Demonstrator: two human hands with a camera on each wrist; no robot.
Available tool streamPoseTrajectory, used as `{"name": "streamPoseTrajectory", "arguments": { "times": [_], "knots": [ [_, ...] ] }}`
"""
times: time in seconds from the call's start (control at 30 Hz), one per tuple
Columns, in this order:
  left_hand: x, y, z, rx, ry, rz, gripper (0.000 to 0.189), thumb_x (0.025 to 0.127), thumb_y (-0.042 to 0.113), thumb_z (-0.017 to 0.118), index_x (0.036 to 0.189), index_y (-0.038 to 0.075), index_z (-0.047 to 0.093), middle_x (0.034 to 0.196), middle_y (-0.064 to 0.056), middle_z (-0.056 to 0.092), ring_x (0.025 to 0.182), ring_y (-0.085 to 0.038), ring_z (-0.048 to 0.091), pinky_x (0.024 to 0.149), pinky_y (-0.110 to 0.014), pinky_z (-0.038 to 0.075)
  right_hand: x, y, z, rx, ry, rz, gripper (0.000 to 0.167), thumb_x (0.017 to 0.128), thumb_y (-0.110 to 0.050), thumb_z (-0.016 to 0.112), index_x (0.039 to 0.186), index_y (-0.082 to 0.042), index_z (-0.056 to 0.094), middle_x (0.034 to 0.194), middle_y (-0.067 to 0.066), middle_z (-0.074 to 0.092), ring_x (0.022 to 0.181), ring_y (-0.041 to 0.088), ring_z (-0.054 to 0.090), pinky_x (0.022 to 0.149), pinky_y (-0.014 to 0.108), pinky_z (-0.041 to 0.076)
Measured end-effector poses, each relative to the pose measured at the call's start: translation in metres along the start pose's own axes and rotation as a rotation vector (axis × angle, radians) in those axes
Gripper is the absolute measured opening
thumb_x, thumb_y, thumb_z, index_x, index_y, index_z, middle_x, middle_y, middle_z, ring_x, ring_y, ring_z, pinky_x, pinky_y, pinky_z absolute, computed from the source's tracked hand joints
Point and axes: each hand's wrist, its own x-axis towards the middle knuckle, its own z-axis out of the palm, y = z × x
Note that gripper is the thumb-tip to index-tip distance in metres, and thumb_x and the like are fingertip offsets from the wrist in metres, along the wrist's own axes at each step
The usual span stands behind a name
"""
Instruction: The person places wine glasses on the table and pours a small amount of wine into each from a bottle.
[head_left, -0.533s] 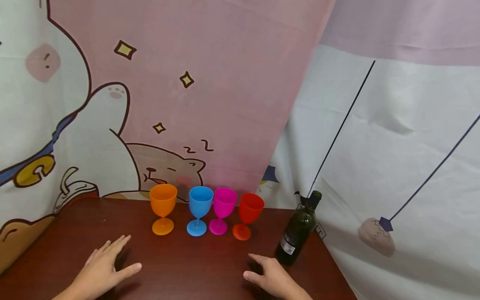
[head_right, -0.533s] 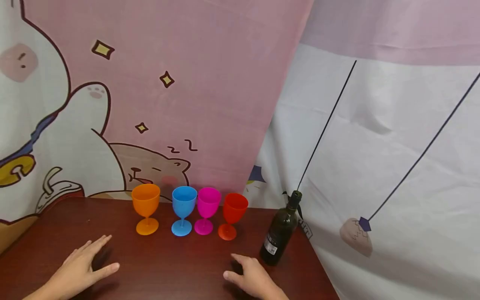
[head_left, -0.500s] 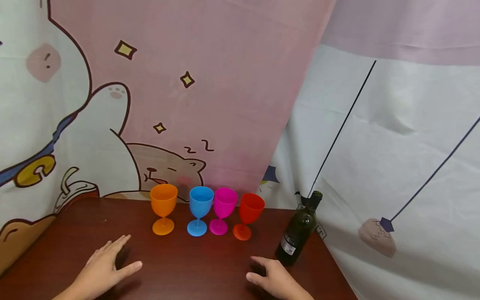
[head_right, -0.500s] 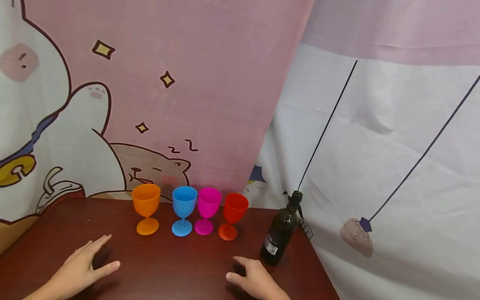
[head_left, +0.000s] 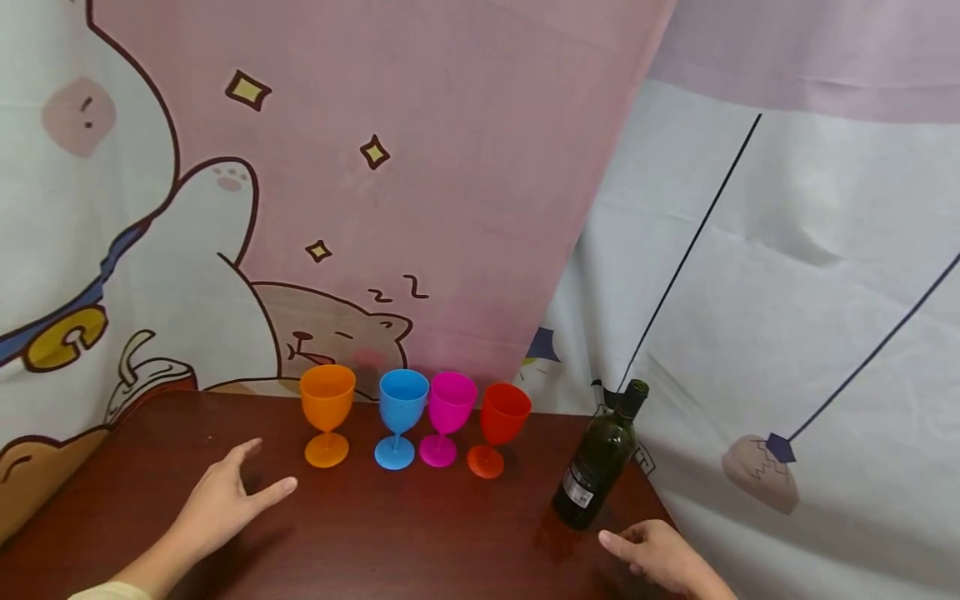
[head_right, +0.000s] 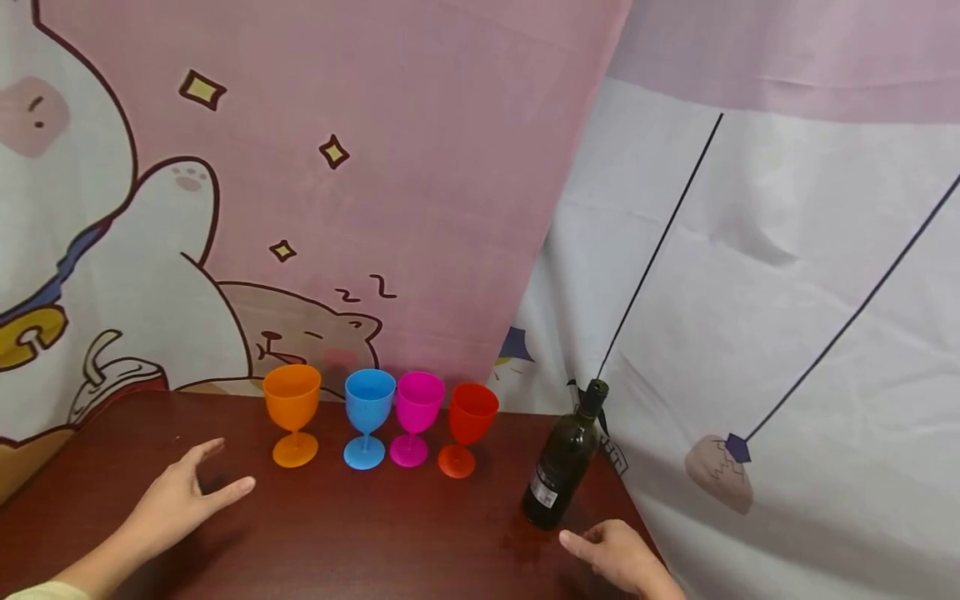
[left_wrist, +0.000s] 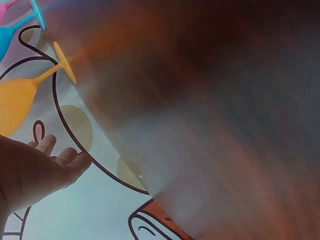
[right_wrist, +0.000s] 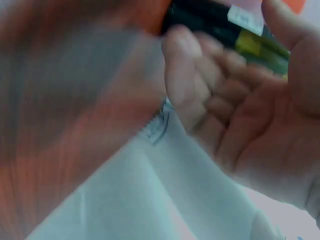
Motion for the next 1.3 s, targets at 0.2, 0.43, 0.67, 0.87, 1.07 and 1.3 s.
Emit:
{"name": "streamPoseTrajectory", "arguments": {
  "times": [0.2, 0.43, 0.67, 0.87, 1.07, 1.3],
  "knots": [
    [0.014, 0.022, 0.006, -0.106, 0.067, 0.011, 0.126, 0.084, 0.069, 0.082, 0.162, -0.011, 0.025, 0.161, -0.036, 0.042, 0.125, -0.052, 0.054, 0.1, -0.066, 0.051, 0.02, -0.004, -0.012, 0.186, 0.236, -0.103, 0.109, 0.1, -0.054, 0.071, 0.165, 0.01, 0.013, 0.16, 0.041, 0.041, 0.145, 0.057, 0.047, 0.111, 0.063, 0.052],
    [0.043, 0.05, 0.018, -0.241, 0.121, -0.041, 0.132, 0.083, 0.065, 0.085, 0.167, -0.006, 0.012, 0.168, -0.032, 0.034, 0.145, -0.054, 0.038, 0.115, -0.072, 0.042, 0.044, -0.018, 0.011, 0.314, 0.406, -0.212, 0.106, 0.09, -0.049, 0.086, 0.165, -0.008, 0.024, 0.16, 0.024, 0.046, 0.144, 0.045, 0.052, 0.111, 0.058, 0.052],
    [0.067, 0.067, 0.026, -0.325, 0.225, -0.08, 0.132, 0.081, 0.06, 0.089, 0.17, 0.003, 0.009, 0.169, -0.029, 0.036, 0.149, -0.053, 0.036, 0.121, -0.075, 0.032, 0.061, -0.019, 0.028, 0.299, 0.579, -0.238, 0.087, 0.087, -0.045, 0.09, 0.152, -0.009, 0.044, 0.141, 0.018, 0.062, 0.127, 0.034, 0.063, 0.1, 0.046, 0.054],
    [0.074, 0.071, 0.026, -0.331, 0.267, -0.081, 0.127, 0.081, 0.06, 0.089, 0.169, 0.004, 0.017, 0.162, -0.028, 0.045, 0.144, -0.052, 0.041, 0.121, -0.075, 0.024, 0.065, -0.022, 0.035, 0.34, 0.582, -0.224, 0.088, 0.086, -0.046, 0.091, 0.151, -0.008, 0.045, 0.141, 0.019, 0.063, 0.126, 0.033, 0.064, 0.101, 0.045, 0.054],
    [0.076, 0.071, 0.031, -0.291, 0.27, -0.053, 0.109, 0.085, 0.058, 0.086, 0.161, 0.0, 0.033, 0.147, -0.027, 0.054, 0.136, -0.048, 0.046, 0.12, -0.07, 0.023, 0.067, -0.022, 0.037, 0.352, 0.584, -0.219, 0.088, 0.085, -0.045, 0.091, 0.152, -0.01, 0.046, 0.142, 0.018, 0.063, 0.127, 0.032, 0.064, 0.1, 0.041, 0.054],
    [0.072, 0.068, 0.032, -0.264, 0.275, -0.003, 0.108, 0.086, 0.055, 0.086, 0.163, 0.004, 0.031, 0.148, -0.028, 0.056, 0.134, -0.048, 0.047, 0.12, -0.071, 0.021, 0.068, -0.021, 0.036, 0.354, 0.598, -0.216, 0.088, 0.085, -0.044, 0.091, 0.152, -0.008, 0.045, 0.142, 0.021, 0.064, 0.127, 0.034, 0.064, 0.104, 0.049, 0.053]
  ]
}}
